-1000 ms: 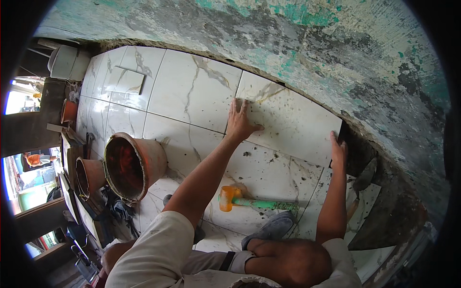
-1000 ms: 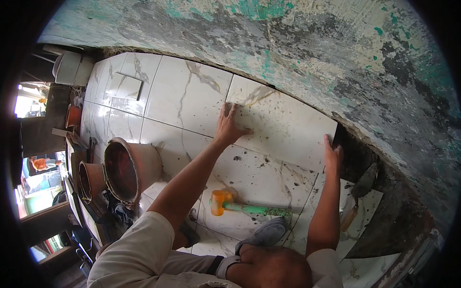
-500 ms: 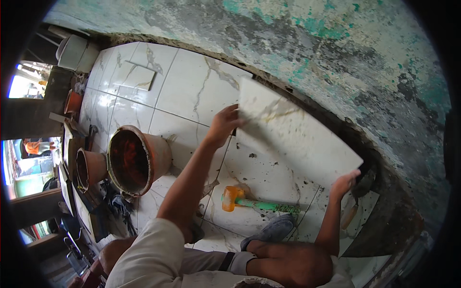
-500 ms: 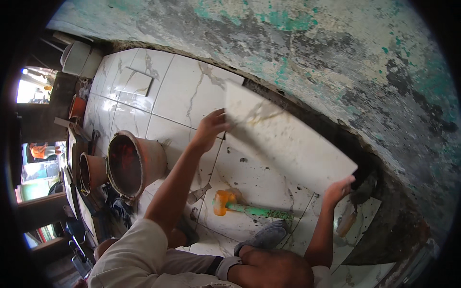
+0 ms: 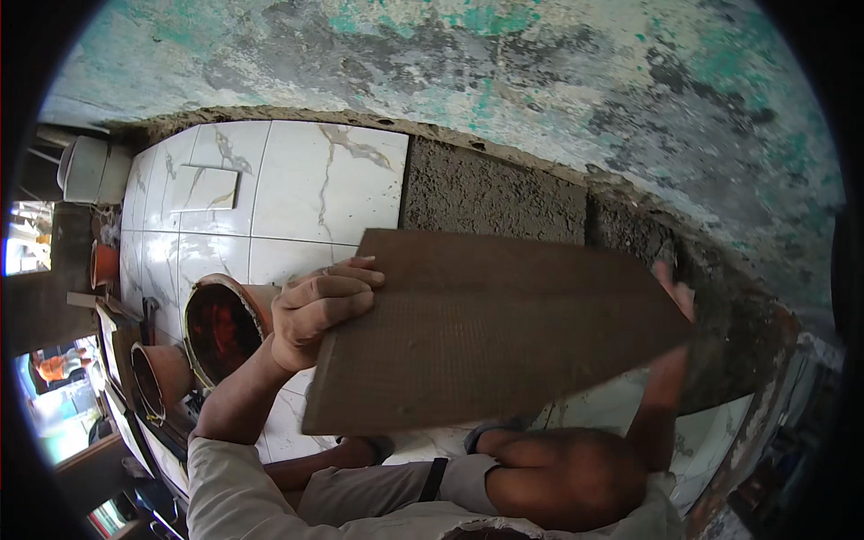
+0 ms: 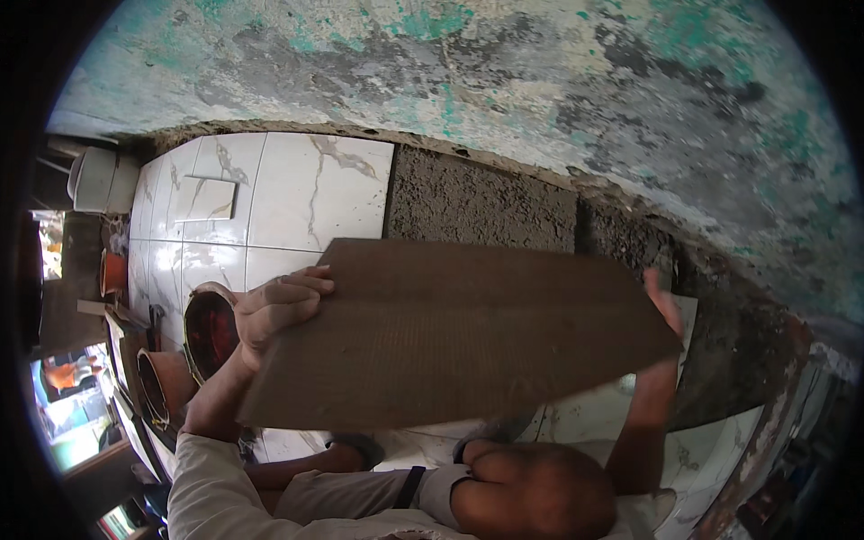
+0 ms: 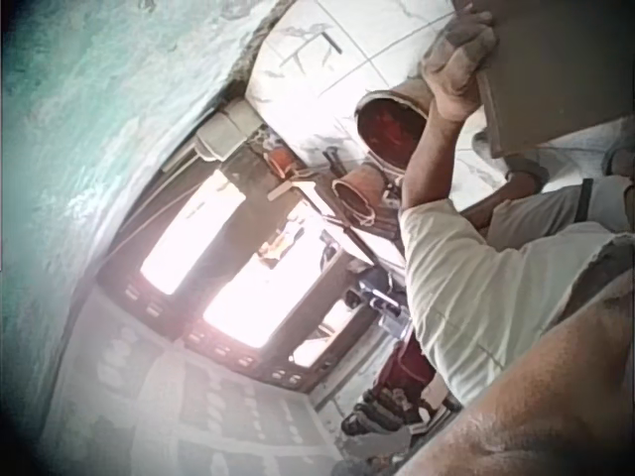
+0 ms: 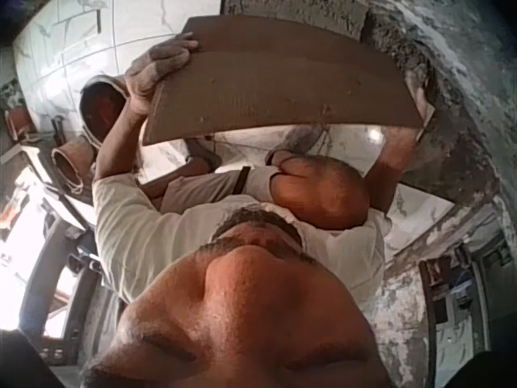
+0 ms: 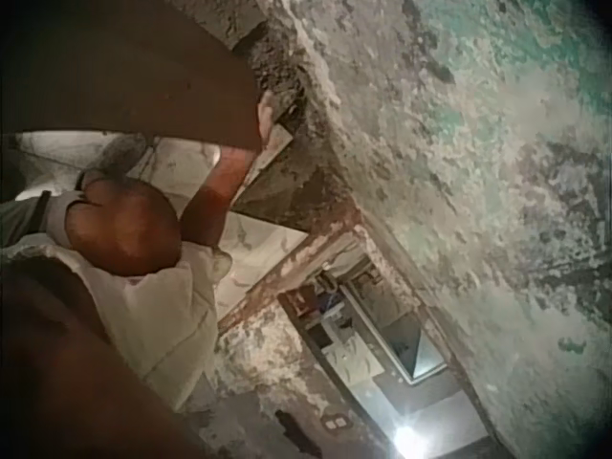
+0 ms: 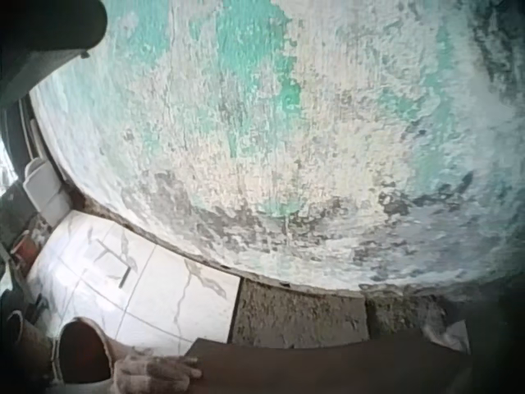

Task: The person taps a floor tile with a mallet, scoops mortar from a bucket to spread onto the underside of a tile using a trowel, sets the tile in place, taps it with the mallet, and levels the subfloor using a trowel and by hand.

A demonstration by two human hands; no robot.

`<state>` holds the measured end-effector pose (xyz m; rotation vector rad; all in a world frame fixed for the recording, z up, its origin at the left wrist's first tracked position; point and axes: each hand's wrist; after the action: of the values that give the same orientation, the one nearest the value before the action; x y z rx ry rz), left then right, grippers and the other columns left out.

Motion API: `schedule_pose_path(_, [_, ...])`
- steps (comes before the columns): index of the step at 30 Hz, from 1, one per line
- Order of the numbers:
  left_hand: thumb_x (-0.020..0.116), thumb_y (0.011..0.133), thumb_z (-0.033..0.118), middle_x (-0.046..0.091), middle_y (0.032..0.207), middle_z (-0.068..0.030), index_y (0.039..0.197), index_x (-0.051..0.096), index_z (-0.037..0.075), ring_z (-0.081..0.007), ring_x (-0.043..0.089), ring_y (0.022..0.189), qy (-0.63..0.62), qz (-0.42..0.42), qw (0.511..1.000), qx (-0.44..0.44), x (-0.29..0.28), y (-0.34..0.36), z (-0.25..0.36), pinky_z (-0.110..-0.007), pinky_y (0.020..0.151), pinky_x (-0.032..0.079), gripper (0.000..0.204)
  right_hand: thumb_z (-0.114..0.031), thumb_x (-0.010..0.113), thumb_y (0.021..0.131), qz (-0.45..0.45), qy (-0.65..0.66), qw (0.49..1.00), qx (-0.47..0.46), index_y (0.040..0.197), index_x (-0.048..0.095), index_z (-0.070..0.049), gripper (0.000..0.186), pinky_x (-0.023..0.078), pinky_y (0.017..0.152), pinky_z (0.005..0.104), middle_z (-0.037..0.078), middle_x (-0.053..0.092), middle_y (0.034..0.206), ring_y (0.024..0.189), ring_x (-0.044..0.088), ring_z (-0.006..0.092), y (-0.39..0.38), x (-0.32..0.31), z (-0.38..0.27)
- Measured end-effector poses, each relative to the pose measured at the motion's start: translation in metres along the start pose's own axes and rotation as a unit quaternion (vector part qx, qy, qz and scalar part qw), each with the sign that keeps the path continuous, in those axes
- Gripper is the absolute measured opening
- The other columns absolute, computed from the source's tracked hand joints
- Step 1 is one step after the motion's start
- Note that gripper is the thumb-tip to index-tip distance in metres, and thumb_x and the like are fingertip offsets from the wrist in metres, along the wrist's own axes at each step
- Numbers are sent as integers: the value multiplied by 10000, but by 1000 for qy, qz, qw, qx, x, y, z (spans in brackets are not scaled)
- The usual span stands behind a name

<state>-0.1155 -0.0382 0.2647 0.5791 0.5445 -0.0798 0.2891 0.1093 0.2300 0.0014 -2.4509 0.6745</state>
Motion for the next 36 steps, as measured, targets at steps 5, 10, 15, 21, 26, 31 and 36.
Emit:
schedule_pose_path(5, [676,671,60,602,980,-145,958,622,-38,-331,634,1024,107,-88,989,57,12,-40,-31,-535,982,473,308,18,533,836,-185,-154,946,216,1506,210,-90,752,415,1019,378,128,403,1436,1215,500,256,31,-69,26])
schedule_pose_path(10, [619,654,88,568,1007,-132,854,576,7,-317,586,1068,242,-170,949,111,41,-111,-83,-510,1039,429,220,37,596,795,-184,-139,958,172,1514,204,-140,837,382,1049,384,98,399,1438,1297,424,240,19,-105,90])
schedule_pose_path(15, [602,700,65,556,1053,-188,946,568,19,-381,569,1038,284,-165,943,55,60,-157,-137,-542,973,460,252,35,642,790,-150,-119,964,185,1446,275,-79,761,370,1059,395,88,436,1381,1282,432,245,21,-119,142])
schedule_pose_path(21, [565,766,58,543,1128,-196,1099,537,21,-373,548,1056,373,-91,920,-80,63,-178,-184,-480,900,477,337,38,665,796,-141,-215,959,114,1448,232,-72,790,339,1079,383,110,388,1408,1313,376,241,49,-117,171])
schedule_pose_path(26, [542,780,38,544,1071,-176,1127,504,-10,-350,547,995,380,-122,912,-95,64,-185,-195,-449,878,466,352,-14,709,802,-130,-292,941,112,1473,130,-14,886,390,1039,383,192,379,1397,1281,419,274,74,-116,182])
schedule_pose_path(31, [521,787,24,551,1057,-184,1123,482,-28,-361,542,1000,327,-107,929,-136,76,-208,-186,-432,896,455,342,-47,726,798,-84,-412,896,141,1483,63,26,956,485,922,392,241,465,1317,1139,559,310,63,-121,185])
schedule_pose_path(36, [500,795,11,554,1033,-210,1077,481,-31,-387,534,989,274,-53,938,-206,90,-221,-177,-441,890,452,286,-65,744,780,-65,-455,873,166,1472,89,56,961,486,913,378,253,513,1267,1117,576,302,40,-119,188])
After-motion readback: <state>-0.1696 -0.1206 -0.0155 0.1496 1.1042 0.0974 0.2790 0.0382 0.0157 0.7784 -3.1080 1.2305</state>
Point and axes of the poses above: each hand's wrist, its own y-axis towards the middle knuckle, its own x-axis out of the palm, z = x × y
